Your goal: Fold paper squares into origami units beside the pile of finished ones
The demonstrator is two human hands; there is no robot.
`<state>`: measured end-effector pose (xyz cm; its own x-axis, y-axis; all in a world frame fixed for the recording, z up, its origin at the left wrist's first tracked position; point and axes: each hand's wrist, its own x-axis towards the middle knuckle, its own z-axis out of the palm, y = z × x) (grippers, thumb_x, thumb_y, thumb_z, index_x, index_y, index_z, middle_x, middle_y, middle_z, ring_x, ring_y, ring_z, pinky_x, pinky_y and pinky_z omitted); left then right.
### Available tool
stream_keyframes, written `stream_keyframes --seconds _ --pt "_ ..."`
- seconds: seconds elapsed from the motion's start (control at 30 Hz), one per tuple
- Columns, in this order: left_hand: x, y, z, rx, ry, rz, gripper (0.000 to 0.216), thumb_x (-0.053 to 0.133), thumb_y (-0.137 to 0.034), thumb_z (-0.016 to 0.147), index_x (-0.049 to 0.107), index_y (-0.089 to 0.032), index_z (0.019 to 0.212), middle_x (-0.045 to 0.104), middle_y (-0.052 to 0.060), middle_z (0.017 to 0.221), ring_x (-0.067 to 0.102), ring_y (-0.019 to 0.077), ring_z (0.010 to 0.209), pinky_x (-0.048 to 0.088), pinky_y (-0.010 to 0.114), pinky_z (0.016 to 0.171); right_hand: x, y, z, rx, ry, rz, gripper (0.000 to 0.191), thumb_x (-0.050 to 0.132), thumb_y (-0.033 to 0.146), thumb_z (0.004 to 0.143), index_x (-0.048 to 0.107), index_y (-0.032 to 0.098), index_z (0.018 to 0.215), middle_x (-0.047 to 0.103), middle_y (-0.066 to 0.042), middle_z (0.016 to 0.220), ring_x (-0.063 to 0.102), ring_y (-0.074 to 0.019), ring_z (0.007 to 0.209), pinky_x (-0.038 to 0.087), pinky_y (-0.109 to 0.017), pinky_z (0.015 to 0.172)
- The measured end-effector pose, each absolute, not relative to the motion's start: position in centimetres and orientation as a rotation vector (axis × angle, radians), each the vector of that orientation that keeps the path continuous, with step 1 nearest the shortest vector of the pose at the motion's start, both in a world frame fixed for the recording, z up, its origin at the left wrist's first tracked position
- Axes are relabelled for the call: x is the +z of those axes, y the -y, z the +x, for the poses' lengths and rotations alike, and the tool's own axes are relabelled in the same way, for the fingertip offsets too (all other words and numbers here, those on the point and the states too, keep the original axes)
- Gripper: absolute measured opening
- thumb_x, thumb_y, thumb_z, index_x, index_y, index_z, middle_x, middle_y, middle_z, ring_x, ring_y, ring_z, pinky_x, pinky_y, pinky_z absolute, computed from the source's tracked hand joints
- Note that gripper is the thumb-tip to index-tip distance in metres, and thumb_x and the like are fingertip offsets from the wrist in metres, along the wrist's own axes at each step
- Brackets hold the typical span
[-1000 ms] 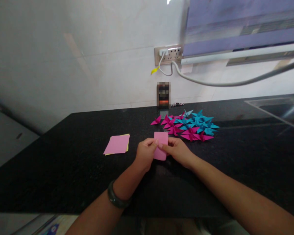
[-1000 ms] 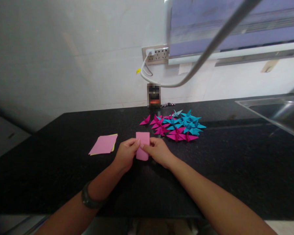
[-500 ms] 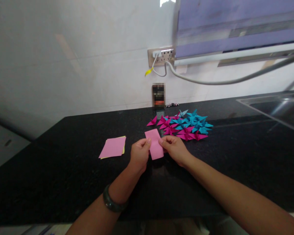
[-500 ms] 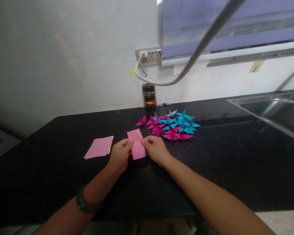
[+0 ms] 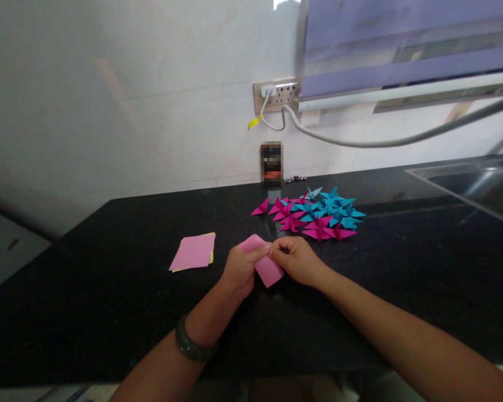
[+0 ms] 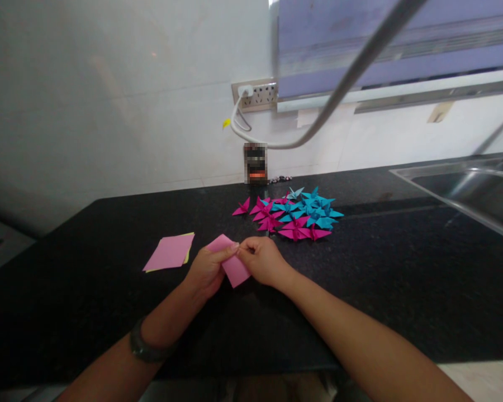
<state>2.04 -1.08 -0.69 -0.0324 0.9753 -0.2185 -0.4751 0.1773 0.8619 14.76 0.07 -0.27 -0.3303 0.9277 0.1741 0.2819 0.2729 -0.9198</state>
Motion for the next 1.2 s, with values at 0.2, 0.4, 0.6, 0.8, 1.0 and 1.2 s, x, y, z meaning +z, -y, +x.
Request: stream_keyframes --seconds 0.2,0.4,0.6,0.8,1.0,1.2 --pt "0.2 -0.1 0.2 1.577 -1.007 0.557 0.027 0.076 -0.025 0.049 0.056 -0.012 0.060 0.056 -0.002 0.057 0.052 0.0072 0.054 0.042 0.020 0.054 -0.4 -0.1 14.8 1.122 1.773 -1.143 0.021 0.051 0.029 0.072 0.057 0.014 0.058 0.052 0.000 0.054 0.043 -0.0089 0.049 0.033 -0.020 0.046" --pt "0.1 0.5 0.1 1.351 -1.115 0.869 0.029 0.070 -0.036 0.058 0.062 -0.013 0.074 0.056 -0.002 0.061 0.049 0.0079 0.054 0.040 0.021 0.052 -0.4 -0.5 15.3 1.113 1.726 -1.135 0.021 0.054 0.028 0.070 0.054 0.013 0.055 0.048 0.002 0.052 0.040 -0.0073 0.048 0.032 -0.019 0.045" --pt "-0.8 1.0 1.3 1.396 -1.192 0.984 0.020 0.071 -0.028 0.057 0.063 -0.011 0.062 0.053 -0.003 0.053 0.044 0.0065 0.048 0.035 0.020 0.048 -0.3 -0.5 15.2 1.196 1.624 -1.123 0.027 0.052 0.031 0.071 0.048 0.014 0.051 0.040 0.005 0.048 0.033 -0.0053 0.045 0.026 -0.017 0.041" --pt "-0.1 0.4 0.8 1.583 -1.272 0.919 0.024 0.072 -0.030 0.053 0.062 -0.011 0.062 0.052 -0.004 0.052 0.043 0.0063 0.047 0.034 0.020 0.047 -0.3 -0.2 14.7 1.199 1.595 -1.134 0.016 0.050 0.021 0.067 0.056 0.013 0.055 0.049 0.004 0.051 0.040 -0.0062 0.048 0.033 -0.018 0.046" --pt "0.2 -0.9 -1.5 1.837 -1.296 0.758 0.027 0.074 -0.032 0.049 0.061 -0.013 0.063 0.053 -0.004 0.056 0.046 0.0067 0.052 0.038 0.020 0.054 -0.7 -0.7 15.3 1.256 1.705 -1.191 0.012 0.052 0.016 0.063 0.058 0.012 0.053 0.052 0.002 0.048 0.043 -0.0069 0.046 0.033 -0.018 0.044" --pt "-0.3 0.1 -0.2 1.505 -1.259 0.998 0.023 0.072 -0.032 0.055 0.062 -0.012 0.060 0.051 -0.005 0.050 0.043 0.0058 0.047 0.034 0.019 0.047 -0.2 -0.8 15.3 1.195 1.662 -1.080 0.023 0.054 0.036 0.072 0.061 0.014 0.069 0.053 0.001 0.060 0.046 -0.0083 0.052 0.036 -0.020 0.048"
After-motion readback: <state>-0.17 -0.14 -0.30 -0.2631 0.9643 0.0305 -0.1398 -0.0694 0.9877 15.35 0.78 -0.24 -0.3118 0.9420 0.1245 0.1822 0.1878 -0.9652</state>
